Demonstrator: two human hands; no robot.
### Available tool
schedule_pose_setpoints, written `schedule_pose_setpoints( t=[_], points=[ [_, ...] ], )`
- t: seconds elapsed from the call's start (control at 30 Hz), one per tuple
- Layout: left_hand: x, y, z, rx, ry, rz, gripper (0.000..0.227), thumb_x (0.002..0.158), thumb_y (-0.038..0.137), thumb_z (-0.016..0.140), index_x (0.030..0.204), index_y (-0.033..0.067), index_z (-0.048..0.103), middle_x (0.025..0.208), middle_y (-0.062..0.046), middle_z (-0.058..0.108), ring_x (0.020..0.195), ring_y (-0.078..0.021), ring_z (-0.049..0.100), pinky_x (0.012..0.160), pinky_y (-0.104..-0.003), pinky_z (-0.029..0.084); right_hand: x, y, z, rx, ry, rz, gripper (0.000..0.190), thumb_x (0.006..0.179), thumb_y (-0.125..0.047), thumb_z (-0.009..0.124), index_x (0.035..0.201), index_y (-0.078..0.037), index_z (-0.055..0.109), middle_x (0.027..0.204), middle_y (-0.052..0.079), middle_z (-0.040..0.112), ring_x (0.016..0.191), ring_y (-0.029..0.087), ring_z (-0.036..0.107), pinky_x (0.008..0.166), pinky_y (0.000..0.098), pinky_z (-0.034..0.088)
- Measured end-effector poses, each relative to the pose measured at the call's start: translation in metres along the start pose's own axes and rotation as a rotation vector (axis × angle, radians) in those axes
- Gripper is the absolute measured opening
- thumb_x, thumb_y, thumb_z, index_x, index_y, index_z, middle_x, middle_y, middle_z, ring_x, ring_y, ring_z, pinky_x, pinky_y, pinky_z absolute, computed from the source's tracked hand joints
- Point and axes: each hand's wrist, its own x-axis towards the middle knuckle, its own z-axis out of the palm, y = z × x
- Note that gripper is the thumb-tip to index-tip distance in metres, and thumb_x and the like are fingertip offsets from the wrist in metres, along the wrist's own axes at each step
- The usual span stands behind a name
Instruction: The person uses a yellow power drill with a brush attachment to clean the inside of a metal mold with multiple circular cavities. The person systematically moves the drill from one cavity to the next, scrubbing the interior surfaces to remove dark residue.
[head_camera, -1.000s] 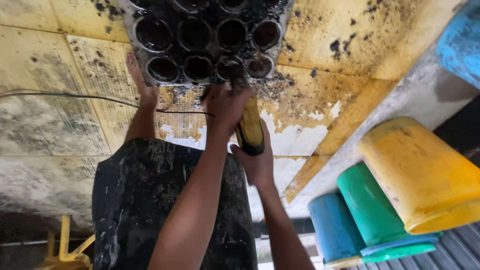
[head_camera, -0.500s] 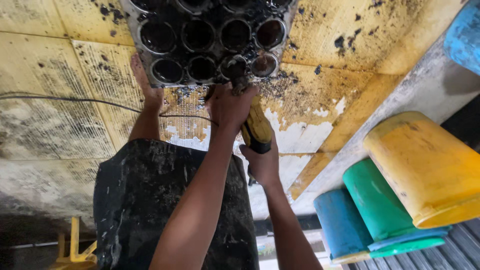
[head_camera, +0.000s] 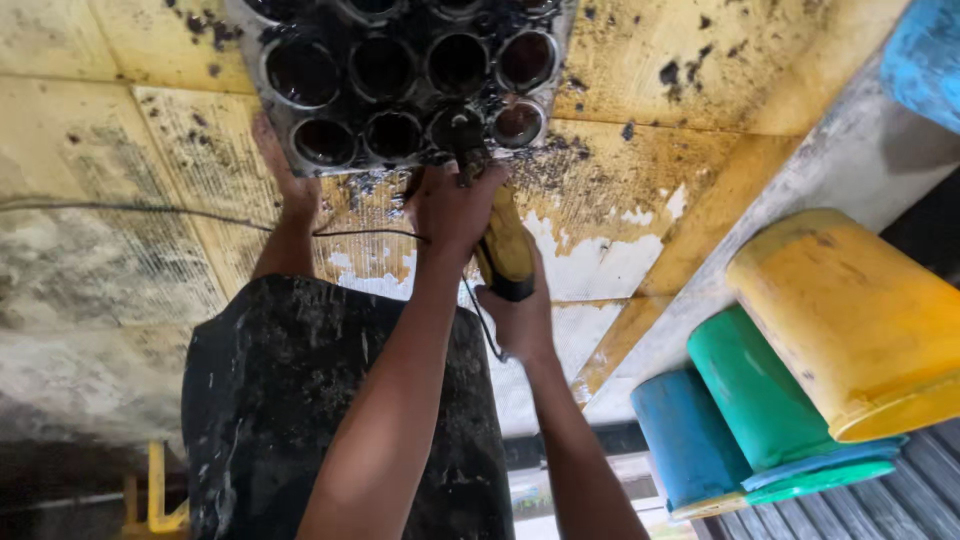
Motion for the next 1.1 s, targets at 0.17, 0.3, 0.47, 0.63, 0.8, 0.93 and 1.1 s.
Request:
schedule_pose_setpoints(
  t=[0.17,0.3,0.47,0.63,0.8,0.93,1.1],
  points=[
    [0.01,0.007,0.001,0.136,0.051,-0.026,0.079,0.073,0.065,0.069,0.129,0.0091,0.066,0.129,-0.019,0.064,0.117,-0.0375,0.061,0.099,-0.045,0.047,0.008,-0.006,-0.003,0.078,-0.014,0.117,0.086,0.073,0.015,0.07,0.152,-0.004,0.041,0.137,0.009,0.063,0.124,0.019,0.062,0.099,0.0301,0.052],
    [0.008,0.007,-0.005,0.044,-0.041,-0.056,0.076,0.076,0.064,0.067,0.124,0.006,0.072,0.122,-0.019,0.07,0.113,-0.0337,0.066,0.098,-0.042,0.05,0.0,-0.016,0.002,0.01,0.031,0.239,0.094,0.071,0.014,0.07,0.155,-0.009,0.036,0.133,0.008,0.062,0.116,0.02,0.061,0.089,0.0327,0.052],
    [0.01,-0.003,0.0,-0.291,-0.084,0.029,0.076,0.071,0.059,0.066,0.125,0.0055,0.067,0.12,-0.019,0.072,0.109,-0.0319,0.068,0.094,-0.044,0.052,-0.003,-0.008,0.01,0.003,0.017,0.009,0.089,0.075,0.011,0.072,0.154,-0.005,0.034,0.137,0.007,0.059,0.125,0.016,0.059,0.102,0.0303,0.049],
    [0.013,-0.003,-0.007,-0.003,-0.097,-0.093,0.079,0.076,0.061,0.069,0.132,0.0038,0.069,0.127,-0.018,0.067,0.113,-0.0322,0.065,0.095,-0.045,0.051,-0.008,-0.005,0.018,0.061,0.019,0.166,0.075,0.077,0.007,0.07,0.148,-0.003,0.046,0.127,0.009,0.066,0.111,0.018,0.064,0.094,0.0323,0.052],
    [0.011,0.001,-0.019,-0.115,-0.097,0.06,0.081,0.077,0.05,0.075,0.143,0.008,0.053,0.124,-0.019,0.063,0.11,-0.0332,0.061,0.09,-0.042,0.049,-0.018,-0.032,0.025,-0.038,0.061,0.424,0.074,0.079,0.002,0.071,0.149,-0.004,0.047,0.111,0.012,0.066,0.09,0.026,0.06,0.077,0.04,0.05],
    [-0.014,-0.05,-0.035,-0.737,-0.195,-0.07,0.061,0.077,0.034,0.074,0.125,-0.0014,0.063,0.107,-0.013,0.072,0.096,-0.026,0.071,0.081,-0.038,0.058,-0.051,-0.039,0.034,-0.204,-0.055,-0.125,0.099,0.068,0.006,0.076,0.154,0.002,0.028,0.136,0.015,0.055,0.129,0.024,0.055,0.105,0.0364,0.044],
    [0.028,-0.069,-0.053,-0.699,-0.169,-0.083,0.055,0.078,0.04,0.075,0.111,-0.0036,0.067,0.096,-0.012,0.074,0.082,-0.0235,0.072,0.072,-0.038,0.056,-0.02,-0.029,0.069,-0.043,-0.075,0.064,0.091,0.077,-0.003,0.074,0.157,-0.001,0.032,0.131,0.013,0.064,0.12,0.022,0.063,0.103,0.0337,0.052]
  ],
)
